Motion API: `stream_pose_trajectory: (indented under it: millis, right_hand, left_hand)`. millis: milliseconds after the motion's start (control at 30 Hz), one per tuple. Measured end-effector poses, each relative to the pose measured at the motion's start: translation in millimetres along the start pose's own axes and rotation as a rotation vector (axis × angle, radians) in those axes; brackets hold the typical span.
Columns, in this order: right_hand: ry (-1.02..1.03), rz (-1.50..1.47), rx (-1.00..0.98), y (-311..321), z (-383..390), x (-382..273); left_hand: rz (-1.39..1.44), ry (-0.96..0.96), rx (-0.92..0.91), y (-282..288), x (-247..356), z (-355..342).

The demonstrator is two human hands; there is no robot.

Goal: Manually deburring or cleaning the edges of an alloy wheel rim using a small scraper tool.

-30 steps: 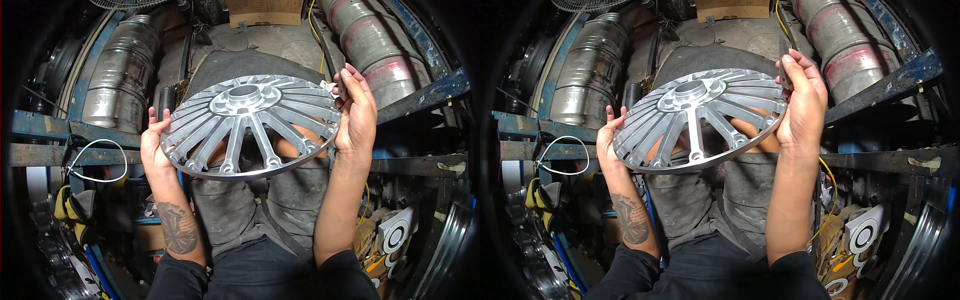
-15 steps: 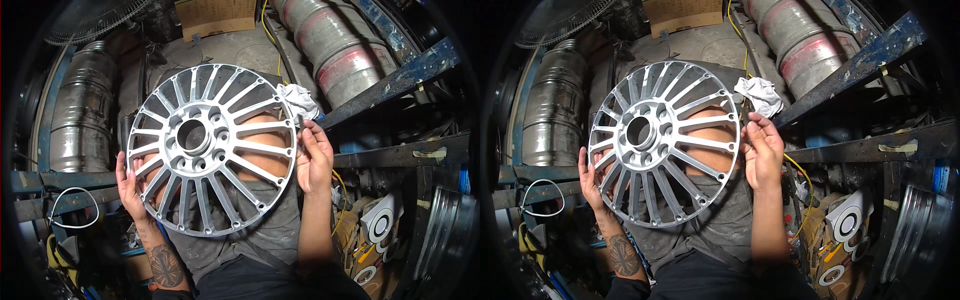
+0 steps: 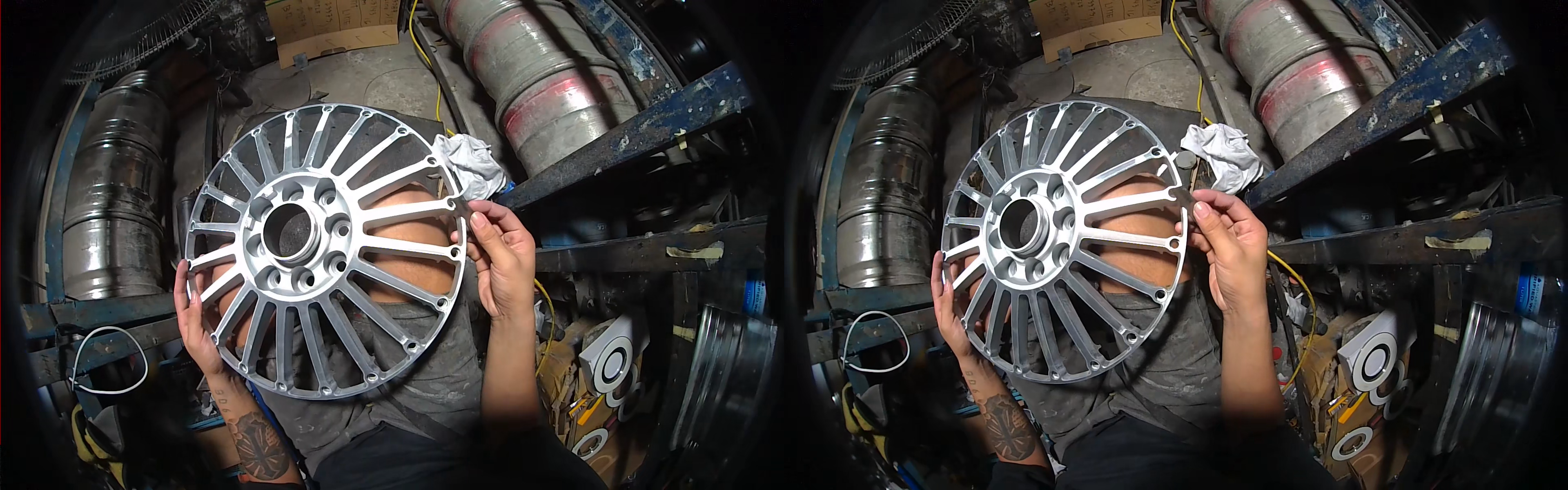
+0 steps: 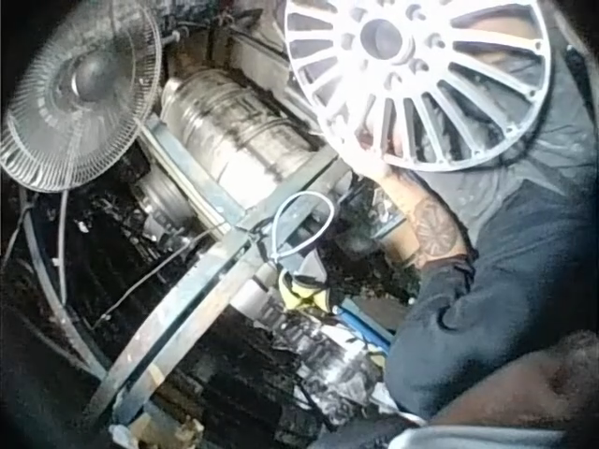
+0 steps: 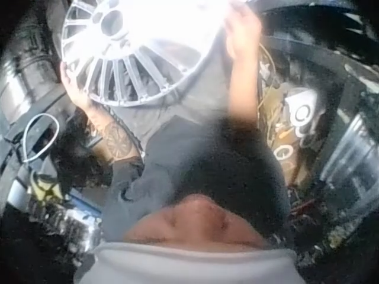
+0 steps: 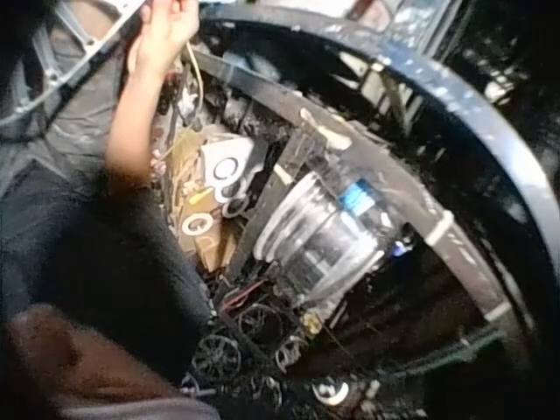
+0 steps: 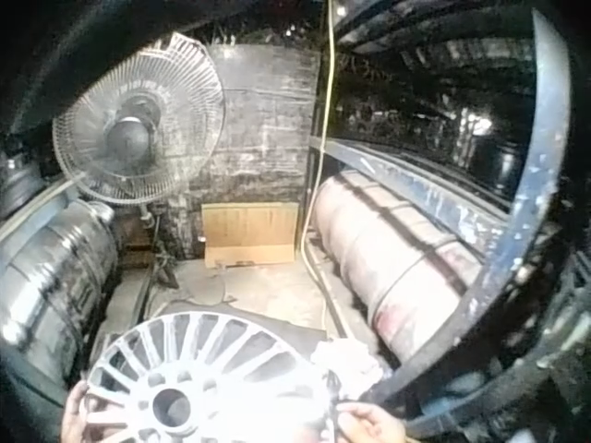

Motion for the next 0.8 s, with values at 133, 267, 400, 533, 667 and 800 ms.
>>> stream_pose_trajectory:
  millis: [133,267,400,533,667,800]
  right_hand:
    - [0.022,0.038,0.008,0.1,2.7,-1.7]
    - [0.033,0.065,0.014,-0.4,6.6,-4.1]
    - [0.032,0.072,0.017,3.0,10.5,-3.1]
    - [0.045,0.085,0.029,3.2,14.8,-3.8]
    - [0.053,0.080,0.034,4.1,20.3,-4.8]
    - [0.053,0.077,0.033,3.4,27.5,-4.5]
  left_hand:
    - [0.048,0.049,-0.002,-4.2,0.6,-0.2]
    - [0.108,0.072,-0.003,-8.0,1.7,0.4]
    - [0.065,0.063,-0.010,-5.6,0.1,-0.7]
    - [0.054,0.058,-0.015,-6.8,1.0,-0.4]
    - [0.045,0.056,-0.004,-6.4,-0.1,-0.5]
    - [0.053,0.060,-0.015,-1.6,-2.7,-0.3]
Point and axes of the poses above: each hand's wrist, its own z-axis away from the middle knuckle, its own y-axis out of the back of the hand, x = y × z, the point moved 6 cm from there along -z, towards the middle knuckle, and after that the axes turned 6 degrees about -z, right-handed, at the moved point
